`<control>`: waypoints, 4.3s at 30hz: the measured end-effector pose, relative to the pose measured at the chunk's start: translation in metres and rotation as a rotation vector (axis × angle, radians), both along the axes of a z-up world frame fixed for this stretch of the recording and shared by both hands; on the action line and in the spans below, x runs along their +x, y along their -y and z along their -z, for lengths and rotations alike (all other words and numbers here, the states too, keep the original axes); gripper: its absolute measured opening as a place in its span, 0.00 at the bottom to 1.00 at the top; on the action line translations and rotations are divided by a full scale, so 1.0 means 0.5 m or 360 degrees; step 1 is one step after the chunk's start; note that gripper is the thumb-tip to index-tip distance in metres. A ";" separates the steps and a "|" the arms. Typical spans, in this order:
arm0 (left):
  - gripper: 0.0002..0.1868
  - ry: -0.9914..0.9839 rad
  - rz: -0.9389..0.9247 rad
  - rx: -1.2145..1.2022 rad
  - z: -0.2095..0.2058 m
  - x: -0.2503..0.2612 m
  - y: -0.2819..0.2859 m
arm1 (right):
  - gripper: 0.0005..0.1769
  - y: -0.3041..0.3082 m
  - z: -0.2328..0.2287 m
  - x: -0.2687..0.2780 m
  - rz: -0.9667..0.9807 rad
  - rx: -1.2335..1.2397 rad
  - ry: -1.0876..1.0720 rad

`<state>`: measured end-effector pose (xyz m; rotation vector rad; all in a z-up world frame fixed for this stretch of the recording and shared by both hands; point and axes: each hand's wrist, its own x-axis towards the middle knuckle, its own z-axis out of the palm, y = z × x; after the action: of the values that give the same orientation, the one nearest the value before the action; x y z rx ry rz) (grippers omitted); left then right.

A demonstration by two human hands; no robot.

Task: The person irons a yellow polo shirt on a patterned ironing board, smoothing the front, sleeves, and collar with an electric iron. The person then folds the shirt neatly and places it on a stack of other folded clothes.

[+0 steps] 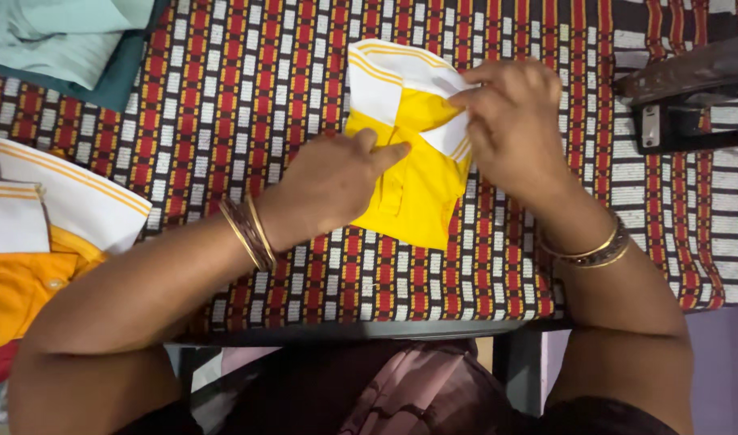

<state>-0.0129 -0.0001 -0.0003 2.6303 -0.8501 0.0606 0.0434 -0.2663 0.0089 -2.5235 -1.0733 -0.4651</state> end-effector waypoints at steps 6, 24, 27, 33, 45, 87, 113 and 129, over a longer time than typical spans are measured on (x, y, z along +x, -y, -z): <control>0.25 -0.0121 -0.0133 -0.0360 0.014 -0.023 -0.025 | 0.09 0.004 0.019 0.008 -0.0170 0.0094 -0.0183; 0.10 -0.0777 -0.0348 -0.0487 0.030 -0.010 -0.025 | 0.08 -0.082 0.022 -0.037 -0.0687 -0.0218 -0.0371; 0.09 -0.0482 -0.0203 -0.0616 0.040 -0.024 -0.020 | 0.07 -0.074 0.020 -0.035 -0.0676 -0.0196 -0.0366; 0.06 -0.0173 -0.0113 -0.0726 0.049 -0.042 -0.006 | 0.06 -0.059 -0.002 -0.022 -0.0778 -0.0214 -0.0405; 0.14 -0.0655 -0.0191 -0.0553 0.029 -0.034 0.008 | 0.06 -0.069 0.002 -0.024 -0.0725 -0.0153 -0.0458; 0.23 0.0479 -0.0393 -0.0223 0.063 0.114 0.035 | 0.16 -0.034 0.048 0.011 -0.0331 -0.0193 -0.0217; 0.19 -0.1186 -0.1110 -0.1701 0.134 0.163 -0.010 | 0.16 -0.033 0.061 0.029 -0.0367 0.0017 -0.0353; 0.12 -0.1255 -0.0629 -0.2073 0.136 0.153 -0.009 | 0.21 -0.186 0.029 0.250 -0.0412 0.0150 -0.1036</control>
<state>0.0634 0.0046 -0.0684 1.3198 0.0692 -0.2290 0.1686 -0.1734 -0.0054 -2.1578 -1.0478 0.3504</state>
